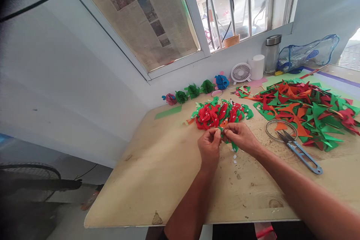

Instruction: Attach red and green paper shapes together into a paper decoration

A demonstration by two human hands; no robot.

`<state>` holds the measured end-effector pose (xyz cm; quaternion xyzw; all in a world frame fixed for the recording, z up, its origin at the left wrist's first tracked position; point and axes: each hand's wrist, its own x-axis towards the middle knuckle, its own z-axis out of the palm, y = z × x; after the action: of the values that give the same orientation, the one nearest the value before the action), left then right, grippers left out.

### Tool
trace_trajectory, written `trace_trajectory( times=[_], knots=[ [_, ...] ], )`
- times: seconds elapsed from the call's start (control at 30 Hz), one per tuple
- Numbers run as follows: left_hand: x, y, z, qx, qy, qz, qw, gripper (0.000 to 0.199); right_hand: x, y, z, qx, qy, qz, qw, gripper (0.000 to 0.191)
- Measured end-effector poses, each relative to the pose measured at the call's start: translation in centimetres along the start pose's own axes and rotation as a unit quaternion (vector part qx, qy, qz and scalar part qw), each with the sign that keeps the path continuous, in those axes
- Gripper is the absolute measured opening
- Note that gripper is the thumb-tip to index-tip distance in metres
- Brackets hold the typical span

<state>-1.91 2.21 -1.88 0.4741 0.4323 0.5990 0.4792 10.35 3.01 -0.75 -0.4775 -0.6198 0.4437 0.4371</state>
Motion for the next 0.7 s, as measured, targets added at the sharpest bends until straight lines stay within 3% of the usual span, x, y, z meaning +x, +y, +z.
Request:
trace_trajectory(
  times=[0.47,0.7],
  knots=[
    [-0.06,0.05,-0.02,-0.003,-0.010,0.017,1.000,0.019,0.04,0.45,0.15,0.004,-0.007,0.001,1.000,0.019],
    [0.56,0.38,0.00,-0.067,0.042,-0.064,0.995,0.025,-0.08,-0.14,0.16,0.015,-0.012,0.000,1.000,0.021]
  ],
)
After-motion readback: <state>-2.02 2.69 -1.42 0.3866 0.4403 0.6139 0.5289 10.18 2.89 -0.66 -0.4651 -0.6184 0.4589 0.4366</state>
